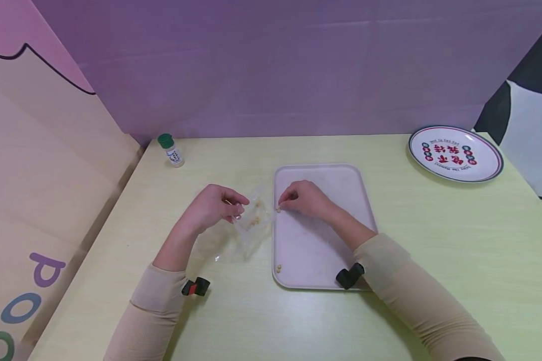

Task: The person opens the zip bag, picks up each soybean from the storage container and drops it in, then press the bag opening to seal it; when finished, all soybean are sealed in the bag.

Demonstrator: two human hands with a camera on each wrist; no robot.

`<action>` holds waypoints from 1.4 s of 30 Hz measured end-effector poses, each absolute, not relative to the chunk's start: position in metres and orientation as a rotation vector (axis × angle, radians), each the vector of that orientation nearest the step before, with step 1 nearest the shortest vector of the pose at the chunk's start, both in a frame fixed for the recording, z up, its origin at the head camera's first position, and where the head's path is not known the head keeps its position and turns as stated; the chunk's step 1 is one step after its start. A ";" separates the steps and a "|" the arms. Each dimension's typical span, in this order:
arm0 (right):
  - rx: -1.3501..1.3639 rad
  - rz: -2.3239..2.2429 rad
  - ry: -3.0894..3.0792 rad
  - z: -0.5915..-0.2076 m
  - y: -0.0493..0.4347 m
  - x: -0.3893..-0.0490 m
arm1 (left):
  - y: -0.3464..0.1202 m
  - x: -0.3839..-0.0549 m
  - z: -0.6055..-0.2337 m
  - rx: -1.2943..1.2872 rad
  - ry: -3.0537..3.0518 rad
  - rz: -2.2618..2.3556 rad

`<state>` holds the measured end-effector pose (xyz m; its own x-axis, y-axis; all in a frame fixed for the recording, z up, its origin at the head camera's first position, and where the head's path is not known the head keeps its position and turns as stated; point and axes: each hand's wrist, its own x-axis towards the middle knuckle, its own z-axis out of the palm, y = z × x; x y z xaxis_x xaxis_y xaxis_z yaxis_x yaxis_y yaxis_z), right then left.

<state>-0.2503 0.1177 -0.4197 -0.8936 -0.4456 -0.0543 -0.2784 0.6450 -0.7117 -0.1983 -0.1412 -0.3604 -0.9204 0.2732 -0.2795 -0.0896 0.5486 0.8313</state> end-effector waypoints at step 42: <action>-0.574 -1.382 2.528 -0.396 0.121 -0.232 | -0.141 -0.199 -0.361 0.165 2.407 1.325</action>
